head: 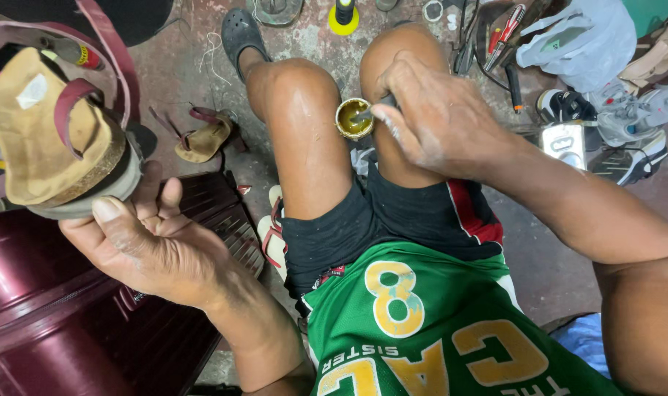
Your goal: The person applies adhesive to the sole and strap junctions of a pair of sandals using a small metal spatula. The person works on one sandal at a time, spreading the adhesive along the edges and pressing the straps into place.
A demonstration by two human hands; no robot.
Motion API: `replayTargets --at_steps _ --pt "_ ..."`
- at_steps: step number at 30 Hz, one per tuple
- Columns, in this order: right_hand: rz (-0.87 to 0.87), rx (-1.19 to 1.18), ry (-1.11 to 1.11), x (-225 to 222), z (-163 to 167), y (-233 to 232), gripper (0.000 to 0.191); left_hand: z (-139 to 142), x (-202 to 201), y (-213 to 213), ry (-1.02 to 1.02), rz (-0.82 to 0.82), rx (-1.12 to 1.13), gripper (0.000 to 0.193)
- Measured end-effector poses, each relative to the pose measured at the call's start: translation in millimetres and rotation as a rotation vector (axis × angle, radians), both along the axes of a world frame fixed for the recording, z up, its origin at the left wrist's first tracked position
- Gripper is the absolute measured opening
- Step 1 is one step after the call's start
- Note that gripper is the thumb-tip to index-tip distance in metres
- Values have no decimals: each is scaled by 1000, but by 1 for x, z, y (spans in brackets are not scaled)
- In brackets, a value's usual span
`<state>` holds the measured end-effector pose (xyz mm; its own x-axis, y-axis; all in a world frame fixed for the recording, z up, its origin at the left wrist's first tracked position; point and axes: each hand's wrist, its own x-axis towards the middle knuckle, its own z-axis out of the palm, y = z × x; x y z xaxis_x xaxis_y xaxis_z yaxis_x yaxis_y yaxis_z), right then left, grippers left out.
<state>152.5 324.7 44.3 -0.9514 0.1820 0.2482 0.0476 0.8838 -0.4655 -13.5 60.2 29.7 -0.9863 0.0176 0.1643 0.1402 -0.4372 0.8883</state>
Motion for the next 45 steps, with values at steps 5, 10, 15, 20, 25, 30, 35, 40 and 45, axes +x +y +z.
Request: replayTargets --at_steps 5,10,15,20,25,30,35,40,45 --pt "99 108 9 -5 -15 2 23 -1 12 1 -29 -40 12 30" --pt "128 131 67 -11 -25 3 24 -3 17 1 -68 -80 -13 38" --pt "184 126 27 -10 -25 2 34 -7 20 -2 -55 -126 -16 40" --pt "159 260 -51 -14 -25 -3 26 -6 24 -5 -55 -121 1 42" --pt "165 256 -18 -27 -38 5 19 2 25 -11 -71 -125 42 46" --pt "159 108 -21 -29 -48 10 15 9 22 -21 -106 -142 50 56" --pt "137 25 -80 -22 -41 19 10 16 25 -26 -58 -163 -2 59" --pt "-140 -807 -290 -6 -31 27 17 18 26 -33 -71 -200 26 64" --pt "-30 -1205 -76 23 -18 31 20 5 21 -31 -58 -285 97 72"
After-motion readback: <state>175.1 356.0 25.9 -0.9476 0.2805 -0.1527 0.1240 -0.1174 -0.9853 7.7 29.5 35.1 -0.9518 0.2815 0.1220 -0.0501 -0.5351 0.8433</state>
